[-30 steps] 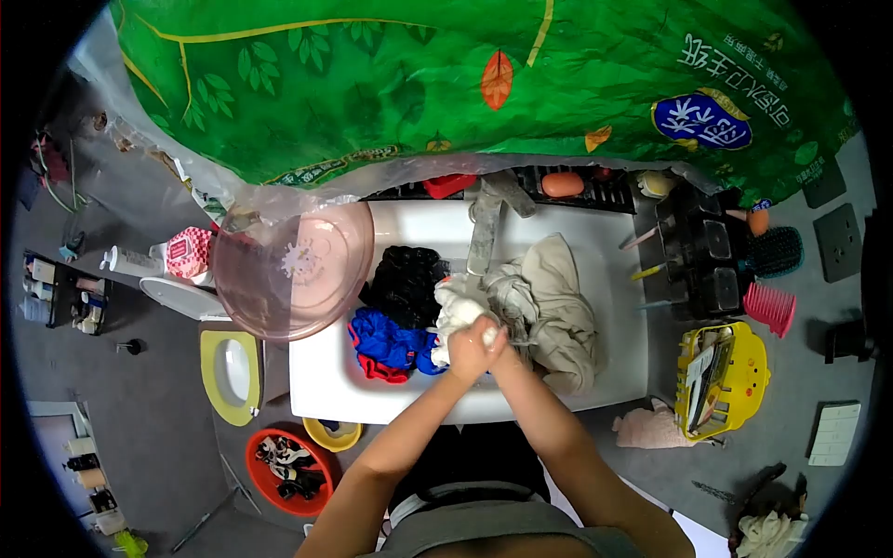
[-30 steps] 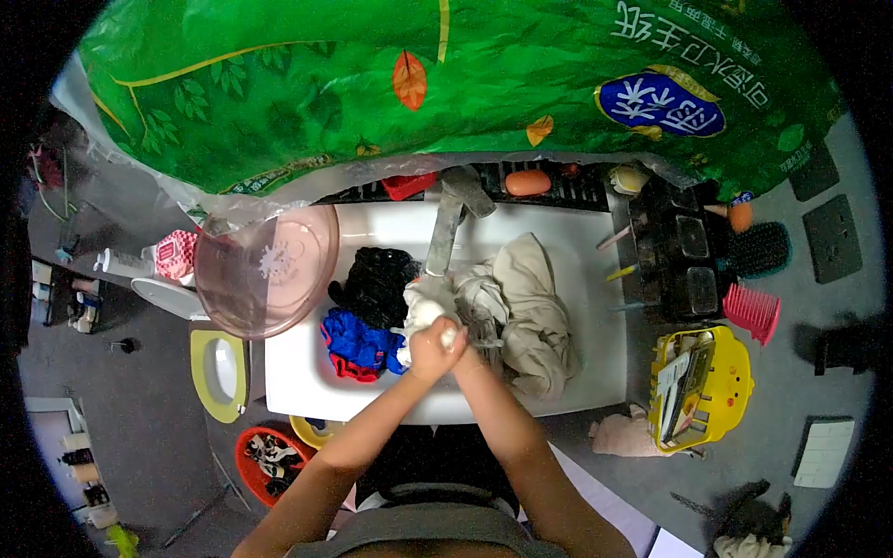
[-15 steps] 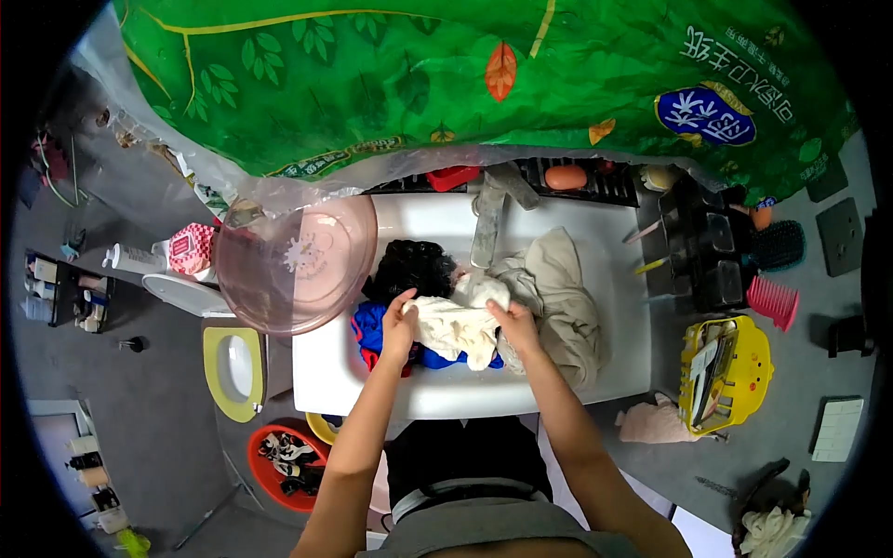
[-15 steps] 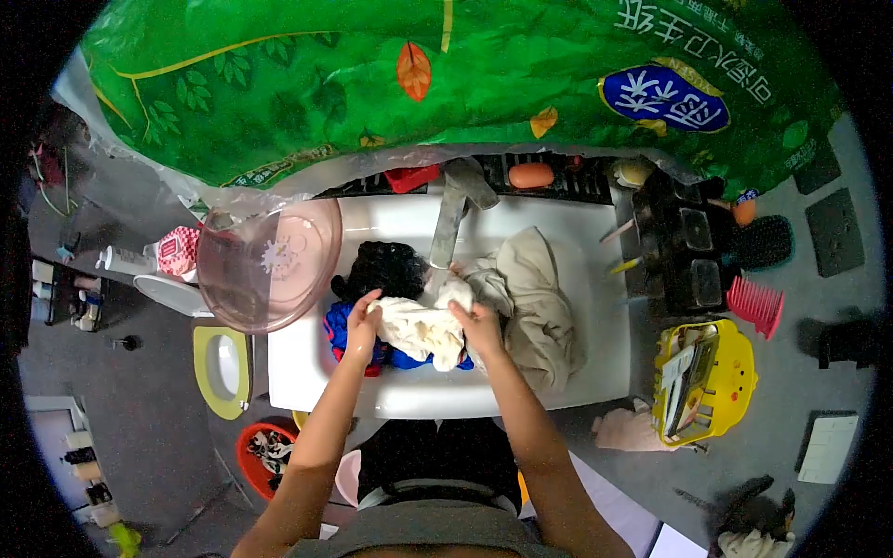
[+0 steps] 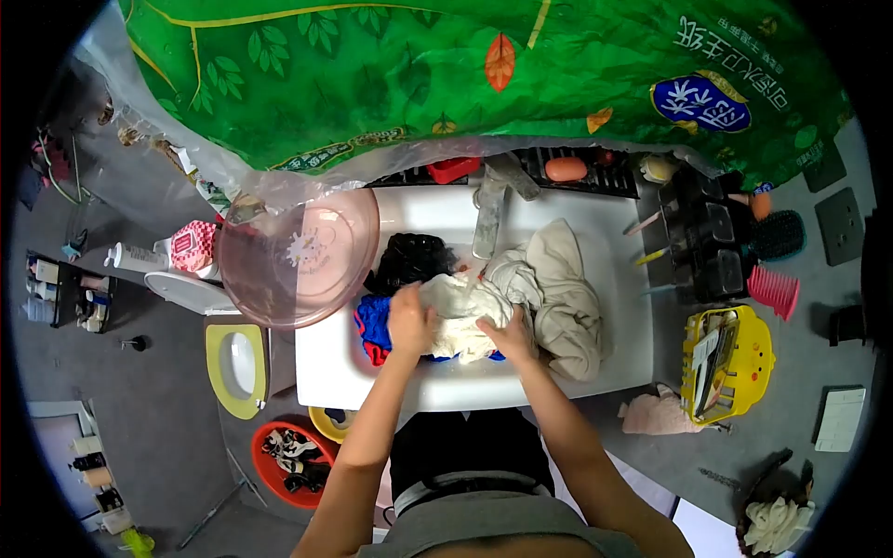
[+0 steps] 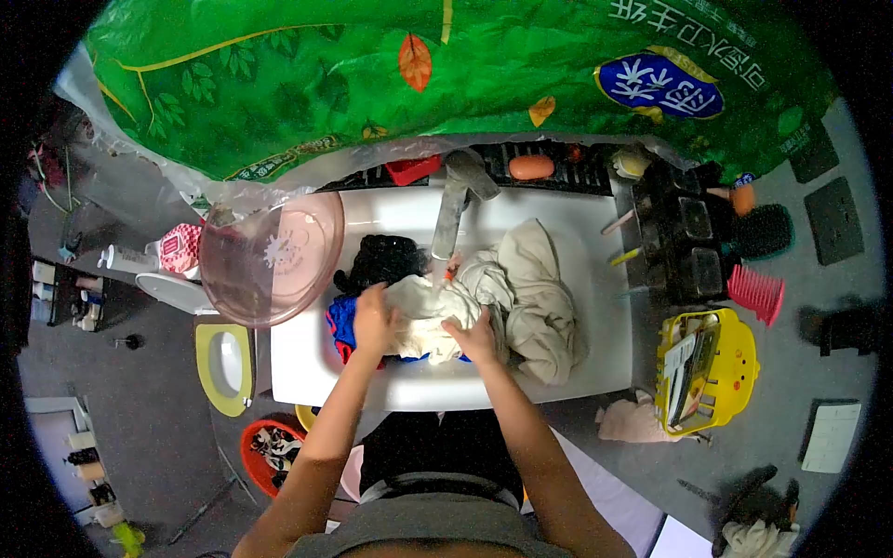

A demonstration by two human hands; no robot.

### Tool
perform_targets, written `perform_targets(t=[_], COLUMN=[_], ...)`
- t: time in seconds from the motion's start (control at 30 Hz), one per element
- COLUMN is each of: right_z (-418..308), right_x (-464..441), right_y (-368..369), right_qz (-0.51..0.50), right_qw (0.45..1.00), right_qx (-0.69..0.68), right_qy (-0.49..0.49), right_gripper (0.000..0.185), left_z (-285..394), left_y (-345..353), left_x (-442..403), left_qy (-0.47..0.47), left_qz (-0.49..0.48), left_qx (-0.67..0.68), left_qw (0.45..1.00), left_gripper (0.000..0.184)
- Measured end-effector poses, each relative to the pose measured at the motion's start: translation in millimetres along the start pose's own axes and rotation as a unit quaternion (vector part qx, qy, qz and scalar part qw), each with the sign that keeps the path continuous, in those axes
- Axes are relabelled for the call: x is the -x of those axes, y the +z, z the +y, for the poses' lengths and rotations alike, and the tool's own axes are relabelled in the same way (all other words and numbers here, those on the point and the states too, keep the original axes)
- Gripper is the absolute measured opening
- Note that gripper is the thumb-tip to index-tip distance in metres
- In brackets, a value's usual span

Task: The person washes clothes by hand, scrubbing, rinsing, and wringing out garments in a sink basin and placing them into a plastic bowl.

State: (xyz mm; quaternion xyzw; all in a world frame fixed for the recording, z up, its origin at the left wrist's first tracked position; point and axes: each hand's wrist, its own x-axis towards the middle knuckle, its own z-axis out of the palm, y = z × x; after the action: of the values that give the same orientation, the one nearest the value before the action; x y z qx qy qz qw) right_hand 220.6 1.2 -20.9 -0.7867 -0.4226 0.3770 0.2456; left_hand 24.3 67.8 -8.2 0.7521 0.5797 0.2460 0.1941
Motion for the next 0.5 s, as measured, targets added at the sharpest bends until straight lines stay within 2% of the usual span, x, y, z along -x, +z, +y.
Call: perform_targets(t=[0.03, 0.1, 0.13, 0.23, 0.27, 0.3, 0.37, 0.4, 0.43, 0.5], right_z=[10.9, 35.7, 30.1, 4.0, 1.8, -2.4, -17.1, -21.2, -24.8, -31.0], right_x=[-4.0, -18.5, -21.3, -17.3, -14.5, -12.8, -2.9, 0.4, 2.5, 5.4], right_y=[10.1, 33.0, 29.3, 0.9, 2.9, -6.7, -16.4, -20.9, -25.3, -30.2], right_qz=[0.041, 0.124, 0.060, -0.036, -0.032, -0.125, -0.164, -0.175, -0.184, -0.208], right_qw=[0.999, 0.987, 0.988, 0.997, 0.966, 0.919, 0.814, 0.771, 0.723, 0.638], right_qx=[0.022, 0.065, 0.138, -0.070, -0.254, -0.369, -0.553, -0.609, -0.661, -0.739], right_qy=[-0.026, -0.079, -0.040, -0.014, -0.033, 0.064, 0.064, 0.069, 0.073, 0.063], right_gripper=[0.081, 0.069, 0.056, 0.040, 0.030, 0.034, 0.046, 0.049, 0.052, 0.056], left_z=[-0.6, 4.2, 4.4, -5.3, -10.0, -11.9, -13.2, -5.9, 0.4, 10.8], left_y=[14.9, 41.8, 50.6, 68.8, 74.4, 76.7, 79.7, 67.2, 62.5, 58.1], left_x=[-4.2, -4.6, -6.7, -6.3, -4.6, -4.6, -5.3, -4.6, -3.6, 1.7], left_qy=[0.013, 0.017, 0.019, 0.017, 0.031, 0.034, 0.038, 0.052, 0.003, -0.093], left_qz=[-0.059, -0.100, -0.119, -0.167, -0.145, -0.145, -0.143, -0.079, -0.046, 0.021], left_qx=[0.026, -0.072, -0.122, -0.191, -0.199, -0.207, -0.220, -0.120, -0.032, 0.143], left_qw=[0.998, 0.992, 0.985, 0.967, 0.969, 0.967, 0.964, 0.988, 0.998, 0.985], left_gripper=[0.058, 0.062, 0.064, 0.072, 0.064, 0.058, 0.046, 0.030, 0.027, 0.022])
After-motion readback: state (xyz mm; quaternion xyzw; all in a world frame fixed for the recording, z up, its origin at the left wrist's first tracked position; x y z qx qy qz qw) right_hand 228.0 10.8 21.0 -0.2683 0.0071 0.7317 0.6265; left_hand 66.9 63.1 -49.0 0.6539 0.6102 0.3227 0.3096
